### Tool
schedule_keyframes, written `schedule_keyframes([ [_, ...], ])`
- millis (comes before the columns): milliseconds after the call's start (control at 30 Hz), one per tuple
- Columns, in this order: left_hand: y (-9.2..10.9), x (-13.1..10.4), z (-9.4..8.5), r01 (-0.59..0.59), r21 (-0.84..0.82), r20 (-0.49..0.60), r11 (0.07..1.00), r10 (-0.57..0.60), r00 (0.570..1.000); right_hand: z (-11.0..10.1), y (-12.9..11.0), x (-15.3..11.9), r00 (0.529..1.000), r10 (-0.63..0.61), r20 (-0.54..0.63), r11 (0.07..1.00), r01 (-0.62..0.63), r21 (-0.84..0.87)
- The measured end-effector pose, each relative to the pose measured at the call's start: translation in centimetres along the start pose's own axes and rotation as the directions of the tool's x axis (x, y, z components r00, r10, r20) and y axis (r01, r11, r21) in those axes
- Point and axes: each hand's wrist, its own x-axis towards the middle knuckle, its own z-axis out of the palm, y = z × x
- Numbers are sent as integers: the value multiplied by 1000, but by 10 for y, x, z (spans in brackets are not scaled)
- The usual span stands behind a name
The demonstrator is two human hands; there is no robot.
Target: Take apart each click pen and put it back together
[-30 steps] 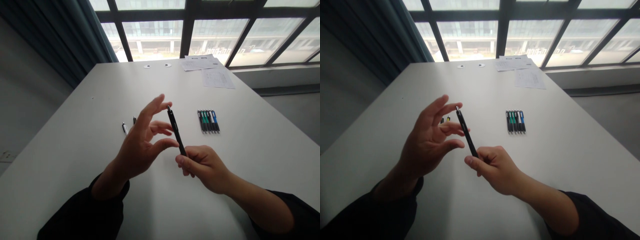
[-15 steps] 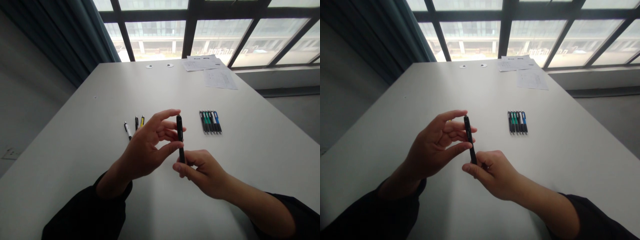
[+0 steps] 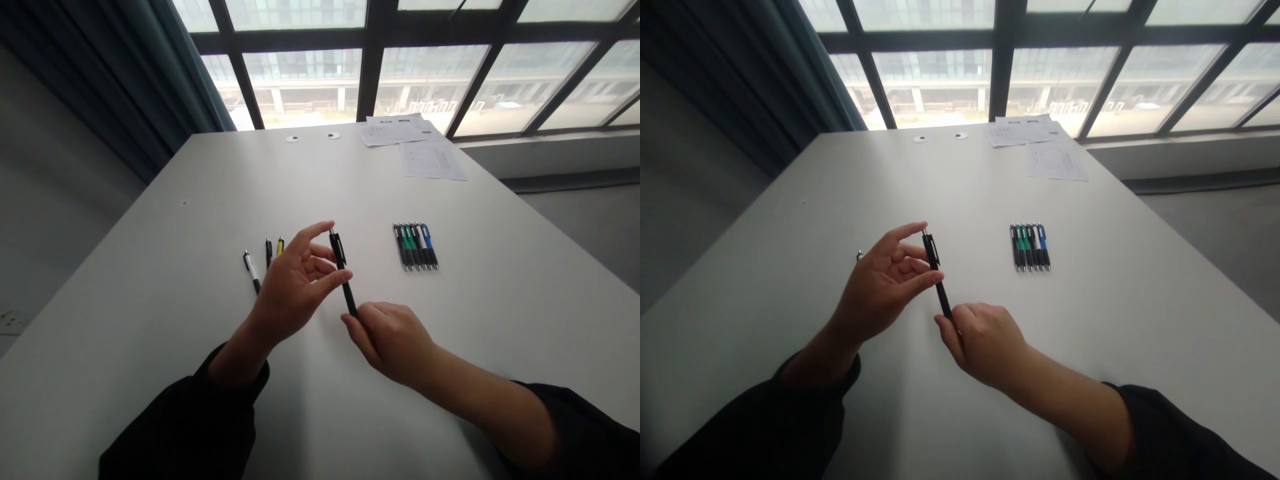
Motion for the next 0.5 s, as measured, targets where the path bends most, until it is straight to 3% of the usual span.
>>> schedule_keyframes([
  [67, -19, 4, 3, 42, 2, -22, 999, -41, 999, 5, 7, 4, 982, 148, 114, 975, -125, -182],
  [133, -42, 7, 7, 104, 52, -62, 993, -101, 993, 7, 19, 11, 935, 308, 177, 919, -243, -312],
  [200, -63, 9, 11, 215, 117, -90, 970, -205, 975, 5, 36, 19, 901, 400, 166, 873, -320, -369],
  [267, -78, 9, 16, 258, 123, -2, 958, -259, 966, 1, 55, 25, 871, 471, 141, 827, -381, -413],
  [367, -86, 6, 24, 233, 138, 119, 963, -250, 961, -5, 77, 29, 830, 548, 108, 770, -449, -454],
  [500, -84, 1, 27, 174, 190, 183, 966, -209, 960, -8, 87, 29, 788, 606, 107, 733, -500, -461],
])
